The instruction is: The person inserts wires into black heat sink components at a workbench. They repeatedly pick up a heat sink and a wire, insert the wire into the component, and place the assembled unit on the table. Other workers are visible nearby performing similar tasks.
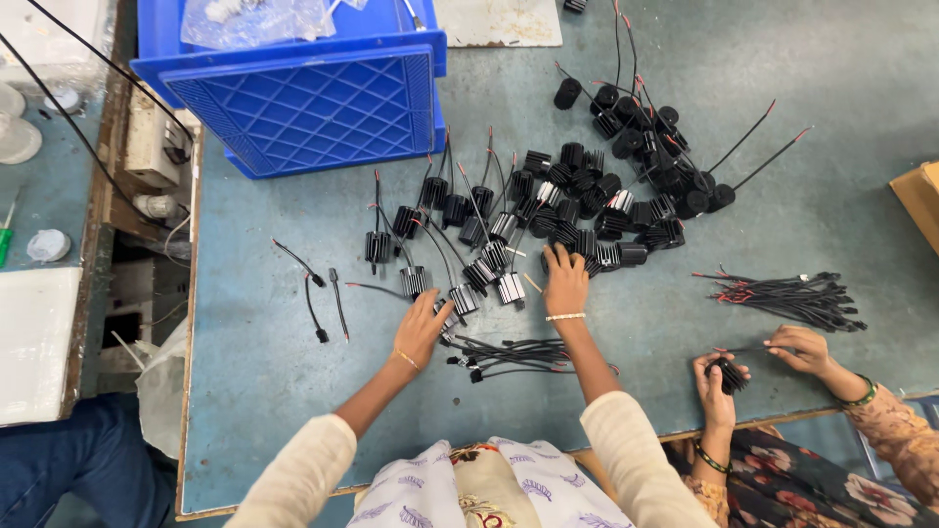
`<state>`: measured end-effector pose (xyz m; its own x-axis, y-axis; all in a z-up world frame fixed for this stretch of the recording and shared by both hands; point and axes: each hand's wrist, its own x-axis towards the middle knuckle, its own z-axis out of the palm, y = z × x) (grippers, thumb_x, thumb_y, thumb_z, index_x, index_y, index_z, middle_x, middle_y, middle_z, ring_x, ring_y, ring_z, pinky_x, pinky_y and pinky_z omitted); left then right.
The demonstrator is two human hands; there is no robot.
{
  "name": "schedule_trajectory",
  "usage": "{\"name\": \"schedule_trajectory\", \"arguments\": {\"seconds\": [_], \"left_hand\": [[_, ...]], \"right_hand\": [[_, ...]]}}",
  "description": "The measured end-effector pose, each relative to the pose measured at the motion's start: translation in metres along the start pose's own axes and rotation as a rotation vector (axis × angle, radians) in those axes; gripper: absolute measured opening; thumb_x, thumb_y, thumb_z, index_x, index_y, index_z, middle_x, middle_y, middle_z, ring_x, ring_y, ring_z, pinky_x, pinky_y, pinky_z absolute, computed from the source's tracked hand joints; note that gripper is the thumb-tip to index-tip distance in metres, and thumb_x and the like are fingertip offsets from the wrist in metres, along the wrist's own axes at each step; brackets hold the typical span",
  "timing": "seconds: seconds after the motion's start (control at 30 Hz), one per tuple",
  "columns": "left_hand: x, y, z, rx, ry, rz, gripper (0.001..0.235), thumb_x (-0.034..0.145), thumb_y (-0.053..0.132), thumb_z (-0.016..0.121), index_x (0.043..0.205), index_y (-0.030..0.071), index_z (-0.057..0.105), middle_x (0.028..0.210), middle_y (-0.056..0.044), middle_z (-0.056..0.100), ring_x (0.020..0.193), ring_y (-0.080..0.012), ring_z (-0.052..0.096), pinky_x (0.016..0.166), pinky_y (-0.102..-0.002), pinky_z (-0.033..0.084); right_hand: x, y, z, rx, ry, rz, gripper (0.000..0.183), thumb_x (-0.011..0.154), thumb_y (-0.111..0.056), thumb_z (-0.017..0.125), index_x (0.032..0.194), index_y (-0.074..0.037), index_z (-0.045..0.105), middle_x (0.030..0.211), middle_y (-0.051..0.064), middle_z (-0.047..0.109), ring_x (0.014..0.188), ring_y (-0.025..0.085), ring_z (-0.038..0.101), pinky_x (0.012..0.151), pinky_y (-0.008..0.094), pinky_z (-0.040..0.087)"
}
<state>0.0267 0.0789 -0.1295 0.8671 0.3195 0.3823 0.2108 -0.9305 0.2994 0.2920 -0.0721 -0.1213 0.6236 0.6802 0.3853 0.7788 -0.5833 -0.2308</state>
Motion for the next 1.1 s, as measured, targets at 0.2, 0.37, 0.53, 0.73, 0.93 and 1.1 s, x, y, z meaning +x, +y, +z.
{"name": "schedule_trajectory", "arguments": {"seconds": [0.2,0.37,0.53,0.73,0.93,1.1], "left_hand": [[-0.044,0.034,-0.002,-0.337,0.130,-0.461,0.057,0.074,-0.015,0.061,0.126,0.009,0.060,0.138,-0.020,0.051,0.130,-0.0403,0.050,0.108,-0.044,0.045],[-0.071,0.065,0.001,-1.030,0.010,-0.855,0.056,0.083,0.014,0.076,0.135,0.013,0.057,0.136,-0.014,0.059,0.129,-0.0288,0.059,0.102,-0.041,0.051],[-0.060,0.104,-0.038,-1.329,-0.046,-0.647,0.092,0.073,0.021,0.085,0.150,0.019,0.034,0.150,-0.003,0.041,0.143,-0.0224,0.037,0.111,-0.039,0.038],[-0.041,0.132,-0.062,-1.166,0.173,-0.413,0.042,0.083,0.011,0.081,0.119,0.002,0.063,0.126,-0.014,0.067,0.126,-0.0259,0.055,0.105,-0.036,0.042],[-0.058,0.127,-0.045,-1.338,0.303,-1.029,0.029,0.091,0.020,0.076,0.111,0.002,0.064,0.090,-0.010,0.065,0.076,-0.0188,0.061,0.067,-0.032,0.050],[-0.094,0.108,-0.062,-1.863,0.434,-1.108,0.062,0.100,0.054,0.046,0.118,-0.003,0.061,0.097,-0.016,0.069,0.090,-0.0258,0.069,0.085,-0.039,0.059]], "right_hand": [[0.003,0.012,0.009,-0.053,-0.099,-0.006,0.052,0.069,-0.004,0.074,0.120,-0.007,0.067,0.116,0.010,0.061,0.107,0.032,0.054,0.085,0.044,0.047],[-0.039,-0.002,-0.011,0.502,-0.233,0.165,0.049,0.064,-0.015,0.093,0.106,-0.002,0.073,0.105,0.016,0.069,0.097,0.035,0.065,0.087,0.045,0.053],[-0.110,-0.052,-0.041,1.904,-0.806,0.799,0.026,0.089,-0.011,0.077,0.111,0.000,0.069,0.101,0.012,0.074,0.086,0.022,0.072,0.076,0.037,0.058],[-0.142,-0.080,-0.063,1.998,-1.090,0.851,0.023,0.089,-0.026,0.071,0.100,-0.006,0.068,0.090,0.013,0.074,0.080,0.030,0.074,0.070,0.042,0.058],[-0.133,-0.055,-0.040,0.261,-0.335,0.023,0.044,0.074,-0.019,0.082,0.112,-0.001,0.069,0.116,0.019,0.064,0.105,0.036,0.058,0.087,0.046,0.048],[-0.148,-0.023,-0.012,0.071,-0.274,-0.006,0.021,0.080,-0.001,0.070,0.100,-0.006,0.071,0.107,0.010,0.065,0.109,0.029,0.060,0.091,0.043,0.050]]}}
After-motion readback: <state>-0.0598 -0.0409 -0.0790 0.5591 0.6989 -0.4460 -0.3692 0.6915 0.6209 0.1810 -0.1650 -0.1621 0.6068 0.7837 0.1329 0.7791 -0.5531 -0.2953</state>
